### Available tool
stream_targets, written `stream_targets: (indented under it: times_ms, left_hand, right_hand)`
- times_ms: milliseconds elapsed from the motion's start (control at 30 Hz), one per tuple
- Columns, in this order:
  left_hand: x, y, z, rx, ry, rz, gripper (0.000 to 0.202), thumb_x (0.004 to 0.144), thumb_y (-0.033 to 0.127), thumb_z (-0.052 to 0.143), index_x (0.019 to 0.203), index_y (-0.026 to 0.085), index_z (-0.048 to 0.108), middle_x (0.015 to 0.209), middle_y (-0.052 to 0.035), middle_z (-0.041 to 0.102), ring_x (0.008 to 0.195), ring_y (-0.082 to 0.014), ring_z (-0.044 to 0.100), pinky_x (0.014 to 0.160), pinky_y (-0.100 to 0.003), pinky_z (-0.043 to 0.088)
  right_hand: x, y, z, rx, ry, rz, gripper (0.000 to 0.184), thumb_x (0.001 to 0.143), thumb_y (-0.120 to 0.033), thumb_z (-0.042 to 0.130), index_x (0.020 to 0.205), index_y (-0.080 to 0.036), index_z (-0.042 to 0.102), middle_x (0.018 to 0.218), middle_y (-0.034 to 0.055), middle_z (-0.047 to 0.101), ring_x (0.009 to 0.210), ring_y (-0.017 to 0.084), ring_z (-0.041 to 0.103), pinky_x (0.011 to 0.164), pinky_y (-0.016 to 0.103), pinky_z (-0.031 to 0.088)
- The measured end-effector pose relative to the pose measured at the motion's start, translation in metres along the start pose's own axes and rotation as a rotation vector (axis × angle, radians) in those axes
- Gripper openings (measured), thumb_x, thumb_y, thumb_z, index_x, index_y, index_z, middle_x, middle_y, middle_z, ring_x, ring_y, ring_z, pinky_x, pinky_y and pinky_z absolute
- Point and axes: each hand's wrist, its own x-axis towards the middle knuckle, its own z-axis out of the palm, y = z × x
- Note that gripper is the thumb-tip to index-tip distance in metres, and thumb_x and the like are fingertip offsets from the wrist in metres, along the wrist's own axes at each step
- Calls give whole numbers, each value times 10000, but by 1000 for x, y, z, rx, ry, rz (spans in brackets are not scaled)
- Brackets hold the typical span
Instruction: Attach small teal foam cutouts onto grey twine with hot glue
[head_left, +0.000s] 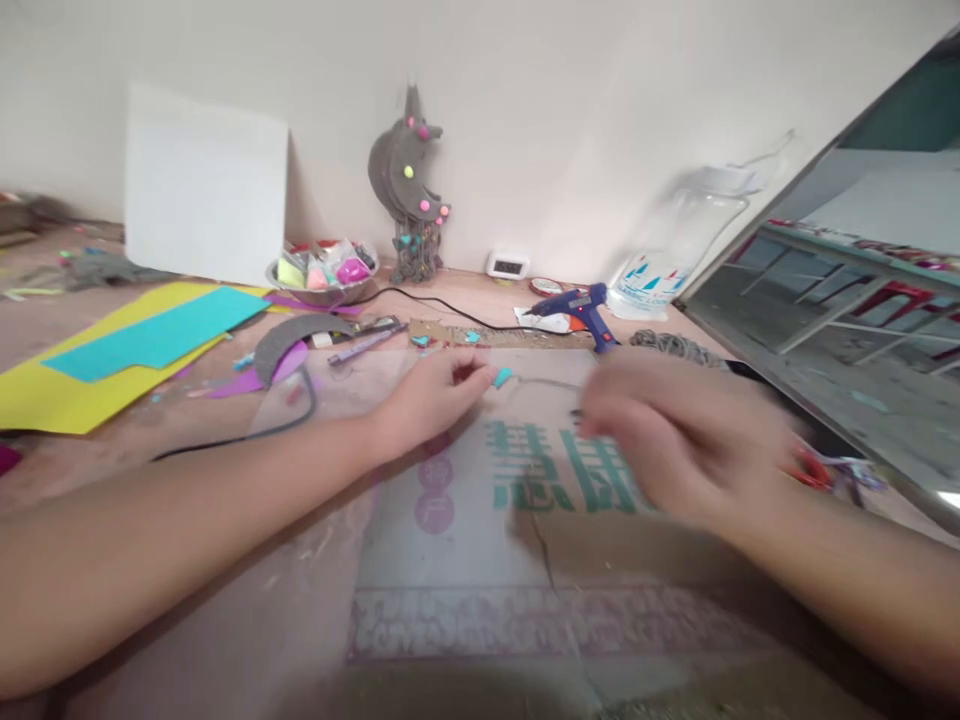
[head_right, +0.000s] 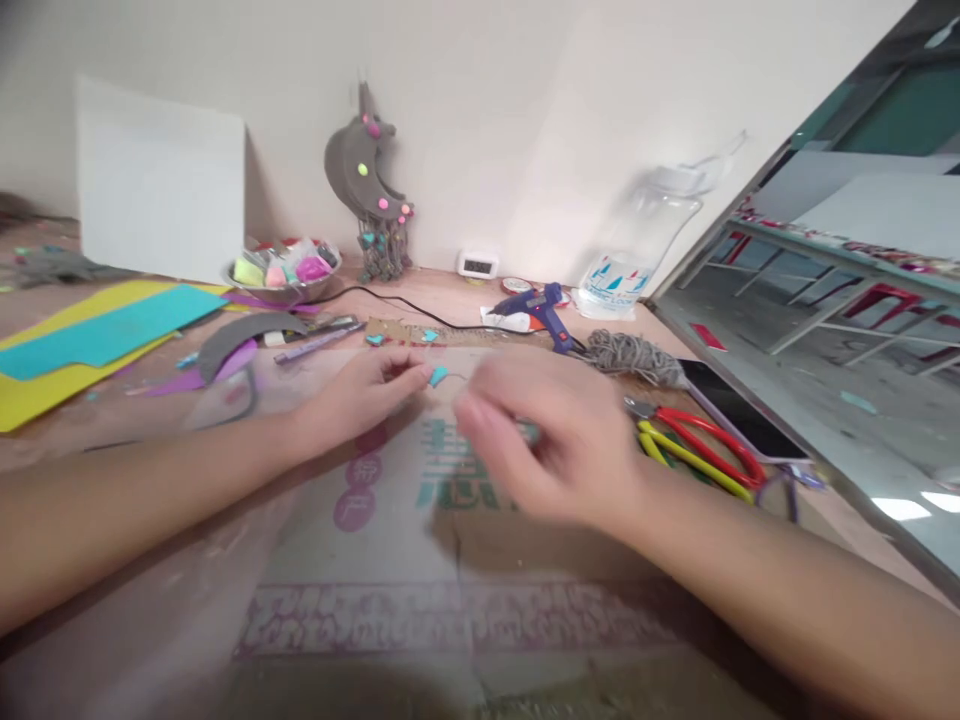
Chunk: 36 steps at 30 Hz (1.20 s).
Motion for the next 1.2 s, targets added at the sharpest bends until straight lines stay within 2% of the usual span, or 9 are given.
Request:
stream_targets:
  times_ms: [33,100,200,333,533,733,833,1067,1200]
  left_hand:
    - [0,-1,0,-3,14,-30,254,841,335,464,685,149,539,635,27,507,614,-104,454,583,-228,347]
    - [0,-2,-1,-26,45,-83,285,847,377,456,722,148,569,643,22,525,607,-106,457,579,-231,343]
    - [2,-4,-2,-32,73,-104,318,848,397,449,730,147,606,644,12,546,592,-109,460,562,-235,335]
    - [3,-2,-3,-13,91,-114,308,848,382,451,725,154,617,631,12,551,563,-103,445,533,-230,325]
    - [0,1,0,-14,80,-109,299,842,413,468,729,164,590,625,30,518,553,-88,427,527,-217,327]
    - [0,3,-1,51,25,-41,286,850,365,453,704,163,594,616,31,503,556,-86,422,535,-211,337]
    - [0,2,-1,59,-3,-47,302,849,390,445,704,165,584,586,35,485,522,-85,410,500,-209,325]
    - [-2,4,1,45,-68,-72,249,815,340,462,682,167,582,578,43,518,509,-84,432,499,-212,332]
    - [-1,7,-1,21,-36,-42,238,815,308,455,661,163,563,611,39,519,573,-89,446,561,-210,358]
  right_hand:
    - [2,4,7,70,0,90,418,930,-278,377,541,-180,495,502,-8,446,483,93,425,521,251,339]
    - [5,15,25,196,-78,276,430,922,-314,395,533,-169,506,473,-23,430,455,82,405,485,237,314]
    - [7,33,47,266,-215,474,313,882,-337,466,681,-151,616,521,-33,455,475,79,394,481,230,290]
    - [7,47,58,403,-148,613,290,877,-372,461,812,-147,631,549,-40,424,484,84,375,473,228,285]
    - [8,52,61,631,-26,666,251,833,-400,538,758,-163,579,632,-23,504,520,82,419,497,225,339]
    - [8,56,62,668,12,691,261,814,-397,569,701,-162,570,616,-21,522,519,81,421,502,229,334]
    - [7,58,62,703,38,683,251,817,-386,568,705,-162,561,631,-19,532,526,81,435,504,226,336]
    - [9,57,62,712,17,681,255,829,-377,559,695,-160,562,624,-19,529,533,81,438,531,227,351]
    - [9,57,62,711,2,678,328,868,-425,490,709,-152,579,646,-1,555,544,87,458,528,232,353]
